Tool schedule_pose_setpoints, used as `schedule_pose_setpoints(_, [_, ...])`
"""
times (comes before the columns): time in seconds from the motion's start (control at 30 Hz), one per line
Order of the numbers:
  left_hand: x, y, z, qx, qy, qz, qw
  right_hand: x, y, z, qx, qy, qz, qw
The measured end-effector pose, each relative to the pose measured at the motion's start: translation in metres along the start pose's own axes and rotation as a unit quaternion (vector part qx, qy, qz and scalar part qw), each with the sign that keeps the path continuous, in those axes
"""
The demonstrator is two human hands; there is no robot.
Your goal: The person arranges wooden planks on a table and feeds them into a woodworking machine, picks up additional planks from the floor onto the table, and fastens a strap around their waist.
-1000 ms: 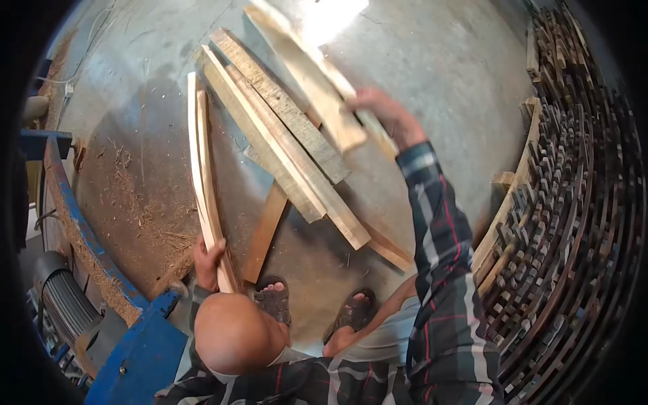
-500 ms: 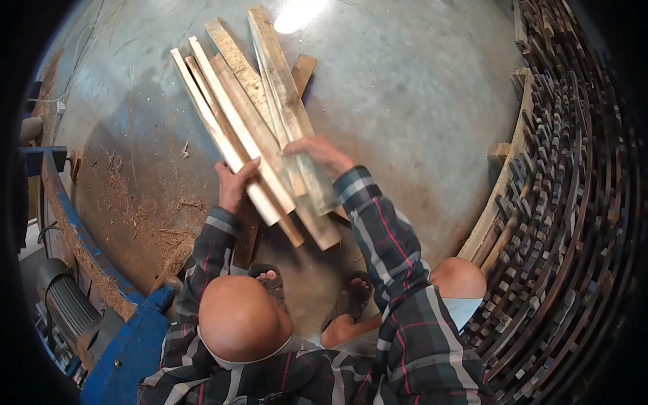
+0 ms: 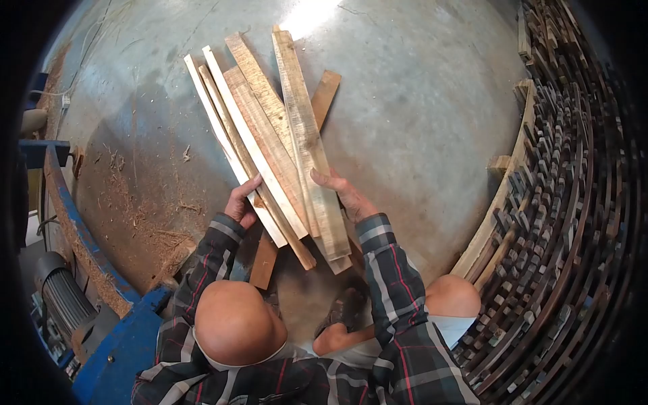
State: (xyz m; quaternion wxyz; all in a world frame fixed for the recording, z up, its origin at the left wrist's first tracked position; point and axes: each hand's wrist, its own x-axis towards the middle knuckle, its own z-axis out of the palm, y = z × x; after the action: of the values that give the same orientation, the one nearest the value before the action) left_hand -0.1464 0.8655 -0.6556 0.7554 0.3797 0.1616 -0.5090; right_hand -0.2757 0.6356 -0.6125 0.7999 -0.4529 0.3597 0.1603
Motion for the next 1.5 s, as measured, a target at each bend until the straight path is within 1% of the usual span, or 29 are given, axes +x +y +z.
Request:
schedule_pose_setpoints(0.07, [-0.003,-0.001,0.008,-0.013,-0.009,-0.011,1.0,-0.004,-0.014,-0.008,0.013,-0.04,0.058,0.997])
schedule_pose_setpoints(0.1, [-0.003,-0.001,0.011,-0.001,0.007,-0.016,1.0,-0.004,-0.019,-0.008,0.02,-0.062,0.083,0.994])
schedule_pose_setpoints(0.17, [-0.003,-0.001,0.023,0.022,0.018,0.003,1.0,-0.003,-0.024,-0.002,-0.014,-0.049,0.039,0.998])
schedule_pose_setpoints(0.23, [-0.004,0.003,0.033,0.014,0.009,0.003,1.0,-0.008,-0.029,0.007,-0.027,-0.028,0.0,0.999])
schedule_pose_setpoints(0.33, [-0.021,0.014,0.051,0.01,-0.01,-0.015,1.0,-0.021,-0.043,0.023,0.01,-0.025,-0.009,1.0])
schedule_pose_setpoints(0.4, [-0.027,0.026,0.063,0.018,-0.027,-0.017,0.999,-0.037,-0.06,0.034,0.015,-0.005,-0.068,0.998])
schedule_pose_setpoints(0.43, [-0.038,0.039,0.083,0.022,-0.034,-0.008,0.999,-0.048,-0.068,0.041,0.023,0.005,-0.095,0.995])
schedule_pose_setpoints(0.53, [-0.074,0.074,0.147,0.032,-0.052,0.023,0.998,-0.091,-0.111,0.056,0.058,0.021,-0.102,0.993])
schedule_pose_setpoints(0.57, [-0.084,0.086,0.165,0.034,-0.06,0.019,0.997,-0.11,-0.127,0.063,0.058,0.023,-0.13,0.99])
schedule_pose_setpoints(0.63, [-0.109,0.107,0.206,0.044,-0.074,0.058,0.995,-0.146,-0.165,0.081,0.055,0.017,-0.188,0.98])
schedule_pose_setpoints(0.67, [-0.126,0.119,0.228,0.047,-0.088,0.075,0.992,-0.169,-0.183,0.088,0.034,0.052,-0.176,0.982])
schedule_pose_setpoints(0.73, [-0.163,0.142,0.265,0.056,-0.108,0.103,0.987,-0.221,-0.22,0.111,0.012,0.087,-0.18,0.98])
schedule_pose_setpoints(0.77, [-0.182,0.151,0.28,0.049,-0.109,0.079,0.99,-0.246,-0.234,0.122,0.014,0.09,-0.195,0.976])
schedule_pose_setpoints(0.8, [-0.199,0.156,0.292,0.059,-0.107,0.094,0.988,-0.269,-0.238,0.112,-0.016,0.122,-0.191,0.974])
schedule_pose_setpoints(0.83, [-0.224,0.165,0.314,0.062,-0.116,0.127,0.983,-0.291,-0.24,0.106,-0.046,0.154,-0.188,0.969])
schedule_pose_setpoints(0.87, [-0.253,0.174,0.335,0.052,-0.128,0.168,0.976,-0.319,-0.252,0.123,-0.018,0.129,-0.213,0.968])
schedule_pose_setpoints(0.9, [-0.28,0.185,0.345,0.104,-0.13,0.144,0.976,-0.353,-0.268,0.143,0.011,0.107,-0.236,0.966])
schedule_pose_setpoints(0.97, [-0.348,0.204,0.377,0.104,-0.136,0.135,0.976,-0.414,-0.286,0.178,0.016,0.121,-0.259,0.958])
schedule_pose_setpoints(1.0, [-0.381,0.208,0.393,0.083,-0.137,0.153,0.975,-0.443,-0.289,0.184,0.012,0.107,-0.281,0.954])
schedule_pose_setpoints(1.03, [-0.418,0.212,0.406,0.062,-0.137,0.171,0.974,-0.474,-0.296,0.207,0.015,0.1,-0.282,0.954])
schedule_pose_setpoints(1.1, [-0.498,0.227,0.426,0.057,-0.121,0.15,0.98,-0.535,-0.299,0.239,0.026,0.101,-0.275,0.956])
schedule_pose_setpoints(1.13, [-0.534,0.226,0.43,0.054,-0.123,0.171,0.976,-0.565,-0.293,0.248,0.035,0.109,-0.266,0.957])
schedule_pose_setpoints(1.2, [-0.603,0.229,0.441,0.04,-0.117,0.211,0.97,-0.601,-0.299,0.222,-0.007,-0.071,-0.23,0.971])
schedule_pose_setpoints(1.23, [-0.638,0.23,0.441,0.035,-0.114,0.231,0.966,-0.62,-0.308,0.231,-0.033,-0.158,-0.21,0.964])
schedule_pose_setpoints(1.27, [-0.673,0.231,0.442,0.029,-0.111,0.252,0.961,-0.638,-0.304,0.239,-0.037,-0.094,-0.221,0.97])
schedule_pose_setpoints(1.33, [-0.738,0.227,0.439,0.028,-0.098,0.293,0.951,-0.67,-0.303,0.313,-0.051,-0.022,-0.241,0.969])
schedule_pose_setpoints(1.4, [-0.794,0.209,0.423,0.028,-0.067,0.341,0.937,-0.705,-0.292,0.376,-0.07,-0.005,-0.241,0.968])
schedule_pose_setpoints(1.47, [-0.87,0.205,0.419,0.01,-0.024,0.37,0.929,-0.737,-0.275,0.431,-0.082,-0.003,-0.224,0.971])
schedule_pose_setpoints(1.5, [-0.888,0.199,0.413,0.006,0.011,0.425,0.905,-0.752,-0.263,0.457,-0.087,0.0,-0.219,0.972])
